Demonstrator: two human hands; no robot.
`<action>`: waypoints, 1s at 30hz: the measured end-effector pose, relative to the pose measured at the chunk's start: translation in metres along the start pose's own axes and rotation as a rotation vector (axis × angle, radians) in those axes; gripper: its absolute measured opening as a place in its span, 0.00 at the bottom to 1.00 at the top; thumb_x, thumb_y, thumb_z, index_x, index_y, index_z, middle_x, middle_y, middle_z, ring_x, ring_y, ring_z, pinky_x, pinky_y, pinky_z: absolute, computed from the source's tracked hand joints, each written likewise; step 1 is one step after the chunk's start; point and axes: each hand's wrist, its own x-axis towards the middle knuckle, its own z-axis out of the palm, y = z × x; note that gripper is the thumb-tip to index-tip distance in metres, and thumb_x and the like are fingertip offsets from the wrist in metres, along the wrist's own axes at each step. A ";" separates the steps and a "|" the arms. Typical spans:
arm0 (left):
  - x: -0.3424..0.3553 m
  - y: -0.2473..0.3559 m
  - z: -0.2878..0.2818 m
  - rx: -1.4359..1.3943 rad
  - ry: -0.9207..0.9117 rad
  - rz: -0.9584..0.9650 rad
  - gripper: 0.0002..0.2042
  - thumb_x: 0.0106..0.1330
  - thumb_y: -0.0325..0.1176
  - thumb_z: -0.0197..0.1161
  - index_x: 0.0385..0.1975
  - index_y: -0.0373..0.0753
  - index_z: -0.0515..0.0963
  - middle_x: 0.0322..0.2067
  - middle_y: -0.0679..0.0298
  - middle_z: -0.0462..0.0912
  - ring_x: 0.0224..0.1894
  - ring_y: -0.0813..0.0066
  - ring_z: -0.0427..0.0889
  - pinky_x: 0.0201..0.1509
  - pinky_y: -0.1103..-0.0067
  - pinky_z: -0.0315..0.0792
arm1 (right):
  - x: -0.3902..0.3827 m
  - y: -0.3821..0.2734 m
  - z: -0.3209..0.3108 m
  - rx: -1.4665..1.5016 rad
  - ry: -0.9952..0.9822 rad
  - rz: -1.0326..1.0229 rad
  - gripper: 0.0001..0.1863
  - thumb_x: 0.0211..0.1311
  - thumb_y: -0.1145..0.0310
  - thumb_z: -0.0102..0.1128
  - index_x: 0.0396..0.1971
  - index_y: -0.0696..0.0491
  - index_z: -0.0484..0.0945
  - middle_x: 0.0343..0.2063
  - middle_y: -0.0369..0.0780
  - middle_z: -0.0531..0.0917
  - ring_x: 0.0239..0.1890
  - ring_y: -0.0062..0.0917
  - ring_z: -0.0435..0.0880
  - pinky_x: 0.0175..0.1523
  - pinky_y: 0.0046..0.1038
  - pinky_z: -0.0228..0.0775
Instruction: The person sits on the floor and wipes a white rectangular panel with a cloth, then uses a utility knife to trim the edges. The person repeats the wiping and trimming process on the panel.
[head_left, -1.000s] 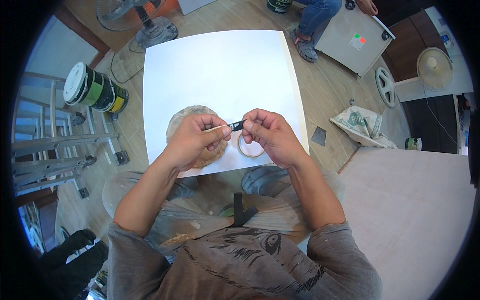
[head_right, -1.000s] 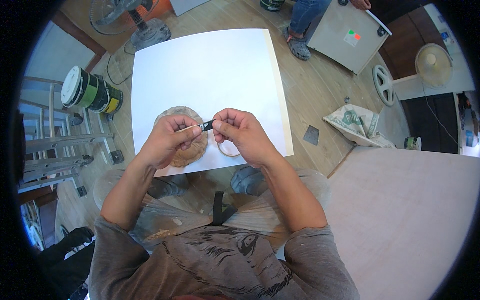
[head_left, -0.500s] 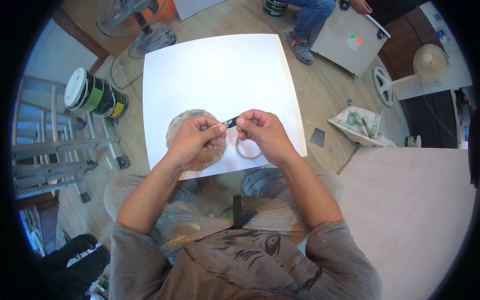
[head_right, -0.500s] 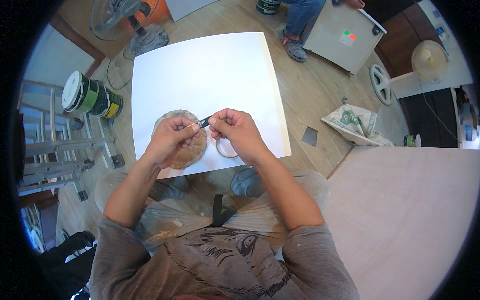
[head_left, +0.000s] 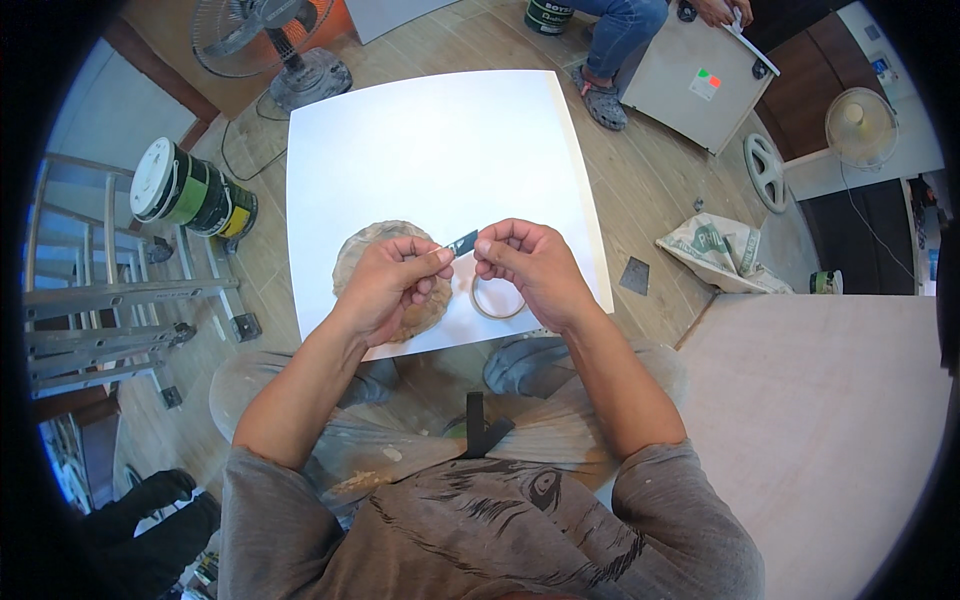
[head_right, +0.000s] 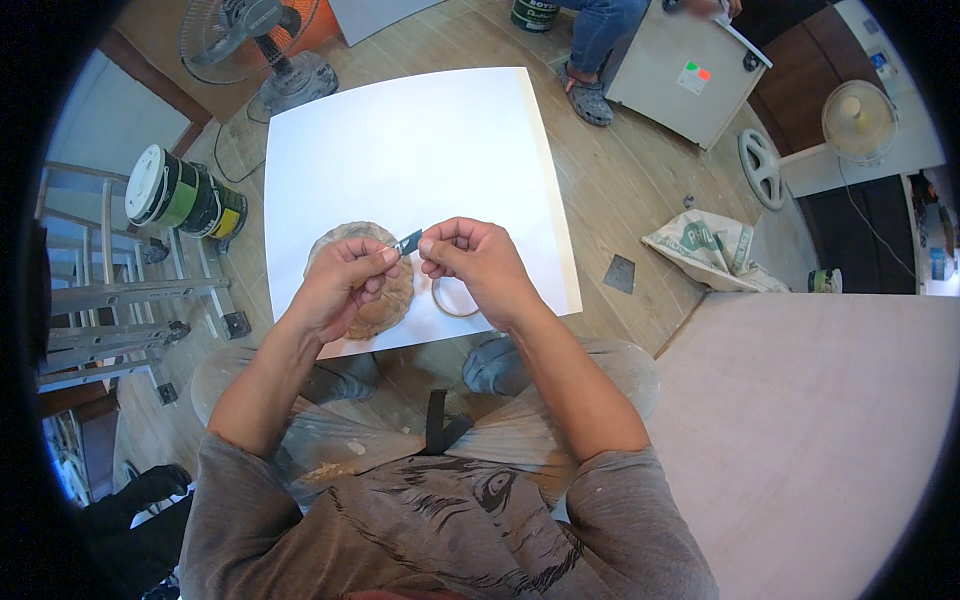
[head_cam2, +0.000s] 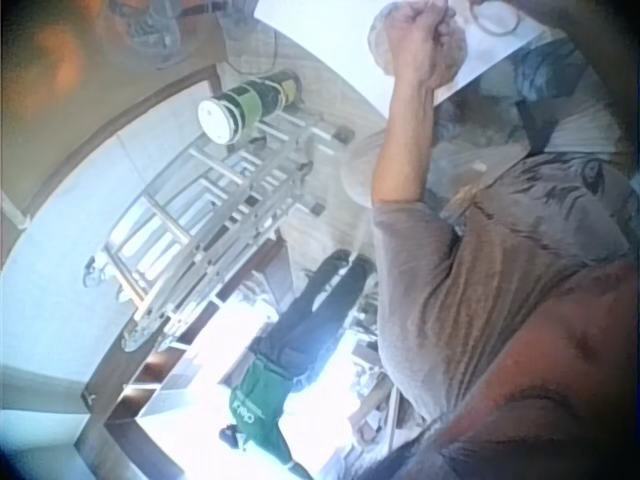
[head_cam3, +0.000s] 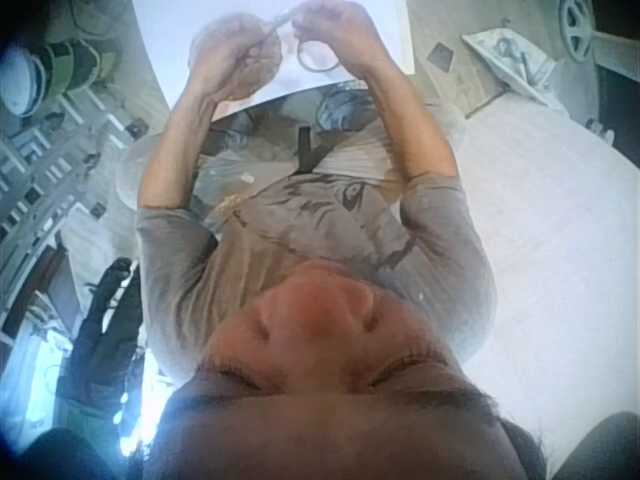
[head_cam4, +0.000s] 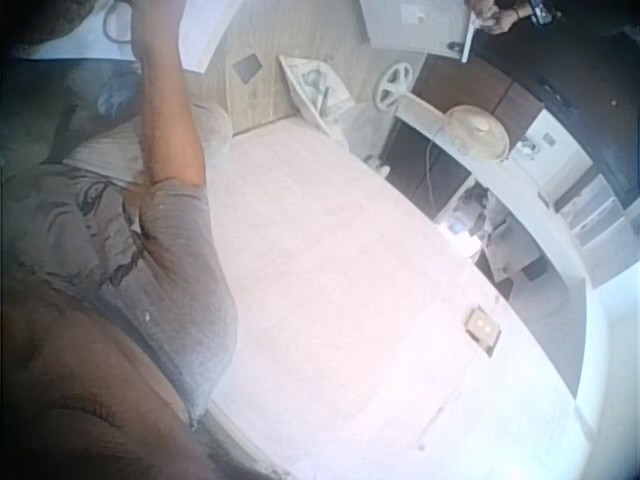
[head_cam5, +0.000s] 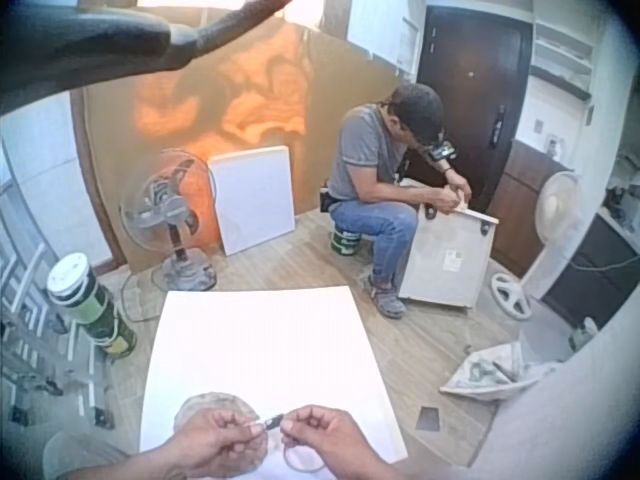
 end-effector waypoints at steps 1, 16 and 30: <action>0.000 0.000 0.000 -0.001 0.003 0.003 0.06 0.70 0.34 0.69 0.34 0.40 0.80 0.30 0.69 0.84 0.25 0.89 0.70 0.27 0.89 0.62 | 0.000 0.000 0.000 -0.004 -0.001 0.000 0.10 0.67 0.69 0.68 0.41 0.59 0.82 0.32 0.37 0.85 0.34 0.18 0.83 0.44 0.21 0.77; -0.003 0.003 0.004 -0.011 0.027 0.058 0.08 0.69 0.30 0.69 0.42 0.35 0.82 0.30 0.67 0.83 0.24 0.88 0.70 0.28 0.88 0.63 | -0.001 -0.002 0.001 0.006 -0.010 -0.005 0.08 0.67 0.69 0.68 0.40 0.58 0.82 0.31 0.36 0.85 0.33 0.16 0.82 0.43 0.20 0.76; -0.011 0.008 0.012 0.127 -0.001 0.132 0.16 0.68 0.30 0.69 0.55 0.35 0.83 0.29 0.73 0.78 0.25 0.89 0.66 0.27 0.87 0.61 | -0.003 -0.002 0.002 -0.015 -0.014 -0.005 0.07 0.68 0.70 0.67 0.39 0.58 0.81 0.31 0.35 0.84 0.33 0.17 0.82 0.42 0.21 0.76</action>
